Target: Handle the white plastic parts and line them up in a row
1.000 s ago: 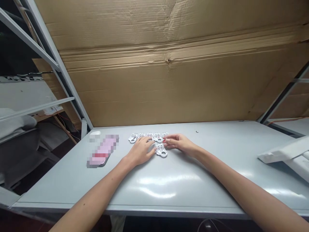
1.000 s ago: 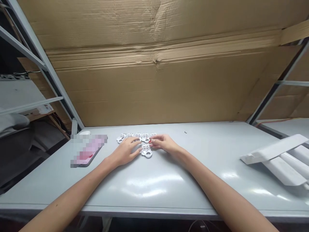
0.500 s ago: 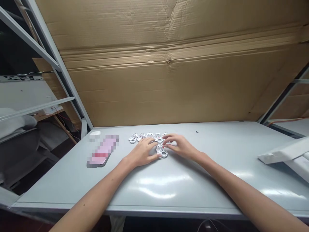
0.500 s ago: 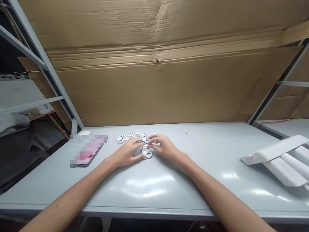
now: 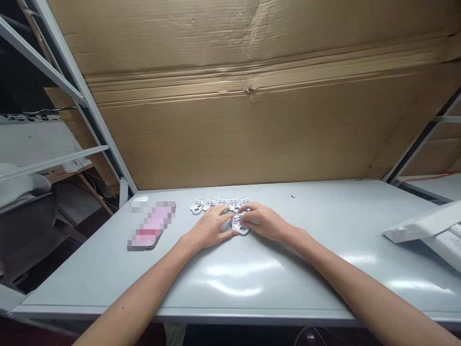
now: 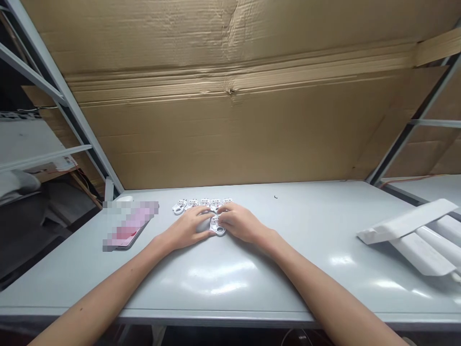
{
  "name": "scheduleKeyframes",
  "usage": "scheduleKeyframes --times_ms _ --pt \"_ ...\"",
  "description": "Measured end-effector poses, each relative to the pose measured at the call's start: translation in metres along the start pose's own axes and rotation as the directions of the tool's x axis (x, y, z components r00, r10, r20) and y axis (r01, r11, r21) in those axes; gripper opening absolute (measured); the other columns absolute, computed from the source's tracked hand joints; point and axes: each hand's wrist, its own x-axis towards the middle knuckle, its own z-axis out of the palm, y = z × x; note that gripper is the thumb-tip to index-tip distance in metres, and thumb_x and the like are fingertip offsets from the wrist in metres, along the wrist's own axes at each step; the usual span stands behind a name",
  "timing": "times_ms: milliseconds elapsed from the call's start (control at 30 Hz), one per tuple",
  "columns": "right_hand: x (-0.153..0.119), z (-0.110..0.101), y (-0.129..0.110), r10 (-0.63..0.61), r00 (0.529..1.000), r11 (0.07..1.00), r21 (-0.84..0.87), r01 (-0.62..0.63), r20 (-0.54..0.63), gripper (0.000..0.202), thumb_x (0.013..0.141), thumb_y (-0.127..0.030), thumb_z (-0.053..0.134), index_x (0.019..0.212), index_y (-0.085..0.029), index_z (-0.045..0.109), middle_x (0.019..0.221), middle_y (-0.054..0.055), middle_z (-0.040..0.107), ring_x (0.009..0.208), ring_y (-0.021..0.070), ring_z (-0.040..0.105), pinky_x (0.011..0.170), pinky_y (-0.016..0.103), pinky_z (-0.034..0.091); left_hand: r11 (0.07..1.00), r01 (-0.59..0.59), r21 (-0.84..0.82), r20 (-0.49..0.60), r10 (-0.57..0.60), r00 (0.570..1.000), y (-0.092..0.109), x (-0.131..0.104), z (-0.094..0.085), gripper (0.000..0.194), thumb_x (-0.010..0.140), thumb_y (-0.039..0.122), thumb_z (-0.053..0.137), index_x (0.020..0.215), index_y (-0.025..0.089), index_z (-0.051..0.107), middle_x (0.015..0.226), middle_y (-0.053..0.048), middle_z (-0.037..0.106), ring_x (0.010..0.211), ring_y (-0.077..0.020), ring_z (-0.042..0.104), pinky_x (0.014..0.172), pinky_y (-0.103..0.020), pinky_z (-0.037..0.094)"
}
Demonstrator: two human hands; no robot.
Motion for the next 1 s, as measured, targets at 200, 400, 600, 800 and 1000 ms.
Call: scheduleKeyframes --times_ms 200,400,600,800,1000 --pt "0.000 -0.005 -0.004 0.001 0.997 0.999 0.054 -0.005 0.075 0.026 0.091 -0.013 0.051 0.092 -0.021 0.075 0.114 0.010 0.069 0.099 0.0221 0.064 0.084 0.034 0.050 1.000 0.002 0.012 -0.002 -0.002 1.000 -0.001 0.000 0.000 0.036 0.092 0.048 0.061 0.117 0.022 0.065 0.122 -0.010 0.060 0.112 -0.0272 0.057 0.097 -0.040 0.044" --pt "0.002 -0.014 -0.013 0.012 0.992 0.995 0.100 -0.024 0.123 0.027 0.090 -0.013 0.049 0.088 -0.021 0.074 0.110 0.007 0.071 0.097 0.0213 0.065 0.084 0.033 0.050 1.000 -0.002 0.012 -0.003 0.002 1.000 -0.002 -0.001 0.001 0.037 0.093 0.049 0.059 0.118 0.023 0.064 0.123 -0.010 0.060 0.112 -0.0272 0.057 0.097 -0.041 0.045" --pt "0.002 -0.017 -0.018 0.055 0.996 0.993 0.101 -0.062 0.066 0.026 0.089 -0.014 0.051 0.093 -0.021 0.076 0.110 0.008 0.073 0.099 0.0227 0.066 0.087 0.036 0.050 1.000 -0.011 0.008 -0.003 0.011 1.000 -0.002 -0.001 0.001 0.034 0.094 0.046 0.059 0.117 0.021 0.064 0.124 -0.011 0.059 0.114 -0.0275 0.056 0.097 -0.041 0.045" --pt "0.001 -0.016 -0.020 0.035 0.997 0.994 0.104 -0.043 0.072 0.024 0.088 -0.017 0.052 0.092 -0.021 0.075 0.106 0.008 0.073 0.095 0.0222 0.066 0.085 0.035 0.050 1.000 -0.005 -0.009 0.003 0.005 1.000 -0.001 0.000 0.000 0.034 0.093 0.046 0.059 0.119 0.023 0.064 0.122 -0.010 0.060 0.112 -0.0267 0.057 0.097 -0.042 0.045" --pt "0.000 -0.013 -0.021 0.041 0.999 0.996 0.073 -0.042 0.021 0.038 0.088 -0.024 0.056 0.125 -0.020 0.061 0.116 0.011 0.068 0.103 0.0243 0.063 0.089 0.039 0.049 1.000 -0.003 0.003 0.070 0.003 0.998 -0.001 -0.002 -0.007 0.043 0.092 0.043 0.060 0.131 0.024 0.057 0.134 -0.012 0.055 0.126 -0.0301 0.049 0.106 -0.046 0.040"
